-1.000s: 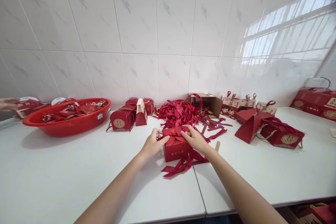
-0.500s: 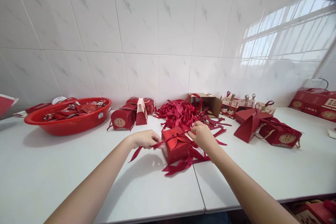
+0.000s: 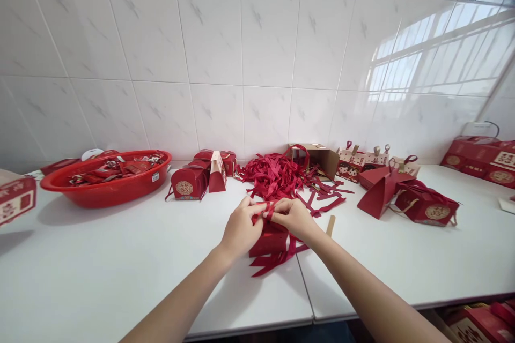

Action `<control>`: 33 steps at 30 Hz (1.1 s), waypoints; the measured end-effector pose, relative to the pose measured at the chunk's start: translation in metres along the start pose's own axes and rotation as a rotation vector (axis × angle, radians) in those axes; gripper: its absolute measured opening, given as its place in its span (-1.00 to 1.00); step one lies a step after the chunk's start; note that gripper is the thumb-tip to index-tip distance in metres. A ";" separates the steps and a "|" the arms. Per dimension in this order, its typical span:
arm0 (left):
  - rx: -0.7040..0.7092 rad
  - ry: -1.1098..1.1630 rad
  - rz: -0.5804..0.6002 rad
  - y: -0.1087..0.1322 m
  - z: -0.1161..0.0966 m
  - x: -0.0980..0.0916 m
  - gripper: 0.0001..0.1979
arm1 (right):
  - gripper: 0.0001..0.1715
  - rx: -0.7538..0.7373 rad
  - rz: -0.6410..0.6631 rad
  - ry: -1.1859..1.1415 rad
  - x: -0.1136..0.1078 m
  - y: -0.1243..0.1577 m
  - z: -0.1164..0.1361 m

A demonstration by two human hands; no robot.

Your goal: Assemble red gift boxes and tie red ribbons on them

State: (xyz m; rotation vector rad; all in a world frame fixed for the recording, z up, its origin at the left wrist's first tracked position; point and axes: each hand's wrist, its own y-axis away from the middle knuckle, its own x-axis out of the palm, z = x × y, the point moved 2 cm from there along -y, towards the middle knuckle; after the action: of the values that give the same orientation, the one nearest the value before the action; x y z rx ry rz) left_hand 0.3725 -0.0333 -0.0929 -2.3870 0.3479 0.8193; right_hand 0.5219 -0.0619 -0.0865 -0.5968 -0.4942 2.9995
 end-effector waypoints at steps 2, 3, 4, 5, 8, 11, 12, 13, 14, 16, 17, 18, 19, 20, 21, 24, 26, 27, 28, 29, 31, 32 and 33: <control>0.057 -0.058 0.006 0.003 -0.001 0.002 -0.69 | -0.73 0.057 0.039 -0.017 0.001 0.001 0.004; 0.083 -0.076 0.007 0.005 -0.002 0.002 -0.70 | -0.78 0.086 0.058 -0.027 0.000 0.002 0.005; 0.111 -0.092 0.006 0.006 -0.002 0.002 -0.70 | -0.81 0.113 0.076 -0.035 -0.001 0.002 0.006; 0.140 -0.103 0.007 0.007 -0.002 0.000 -0.70 | -0.82 0.133 0.094 -0.036 -0.002 0.001 0.006; 0.231 -0.103 0.044 0.005 0.002 -0.004 -0.68 | -0.83 0.171 0.165 -0.018 -0.007 -0.006 0.004; 0.281 -0.002 0.126 -0.006 0.013 -0.007 -0.70 | -0.85 0.196 0.262 0.028 -0.009 -0.018 0.000; 0.274 0.041 0.147 -0.011 0.018 -0.007 -0.71 | -0.86 0.201 0.287 0.049 -0.009 -0.022 -0.001; 0.257 0.077 0.158 -0.016 0.023 -0.007 -0.74 | -0.86 0.205 0.304 0.070 -0.009 -0.027 -0.001; 0.234 0.104 0.161 -0.022 0.027 -0.007 -0.76 | -0.87 0.207 0.316 0.091 -0.009 -0.031 -0.001; 0.184 0.126 0.157 -0.031 0.033 -0.007 -0.79 | -0.89 0.207 0.322 0.130 -0.009 -0.037 -0.001; 0.163 0.127 0.155 -0.034 0.034 -0.008 -0.79 | -0.90 0.206 0.316 0.150 -0.009 -0.039 -0.001; 0.139 0.126 0.153 -0.036 0.036 -0.010 -0.80 | -0.91 0.203 0.304 0.172 -0.011 -0.040 -0.002; 0.113 0.124 0.150 -0.038 0.037 -0.013 -0.80 | -0.90 0.200 0.285 0.198 -0.013 -0.041 -0.004; 0.086 0.120 0.147 -0.039 0.038 -0.017 -0.82 | -0.89 0.192 0.261 0.225 -0.016 -0.041 -0.005; 0.058 0.114 0.140 -0.039 0.039 -0.021 -0.84 | -0.88 0.181 0.235 0.254 -0.019 -0.040 -0.008; -0.030 0.117 0.118 -0.038 0.042 -0.035 -0.88 | -0.90 0.096 0.161 0.325 -0.027 -0.035 -0.014; -0.090 0.151 0.137 -0.036 0.043 -0.038 -0.86 | -0.95 0.006 0.110 0.354 -0.029 -0.032 -0.016; -0.118 0.174 0.161 -0.036 0.042 -0.037 -0.84 | -0.95 -0.036 0.082 0.369 -0.028 -0.030 -0.017; -0.142 0.197 0.188 -0.035 0.041 -0.034 -0.81 | -0.94 -0.070 0.050 0.386 -0.025 -0.029 -0.018; -0.161 0.217 0.217 -0.035 0.039 -0.031 -0.78 | -0.94 -0.095 0.018 0.406 -0.023 -0.029 -0.019; -0.183 0.240 0.262 -0.035 0.036 -0.024 -0.73 | -0.94 -0.124 -0.040 0.454 -0.018 -0.028 -0.021; -0.187 0.242 0.276 -0.036 0.035 -0.021 -0.70 | -0.93 -0.135 -0.065 0.480 -0.016 -0.028 -0.021; -0.188 0.239 0.283 -0.036 0.035 -0.020 -0.67 | -0.92 -0.146 -0.086 0.509 -0.015 -0.027 -0.022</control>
State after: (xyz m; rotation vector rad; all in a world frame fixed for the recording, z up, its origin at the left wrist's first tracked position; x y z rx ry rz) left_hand 0.3559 0.0175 -0.0865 -2.6575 0.7485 0.7150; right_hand 0.5438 -0.0309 -0.0915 -1.2612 -0.6735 2.5968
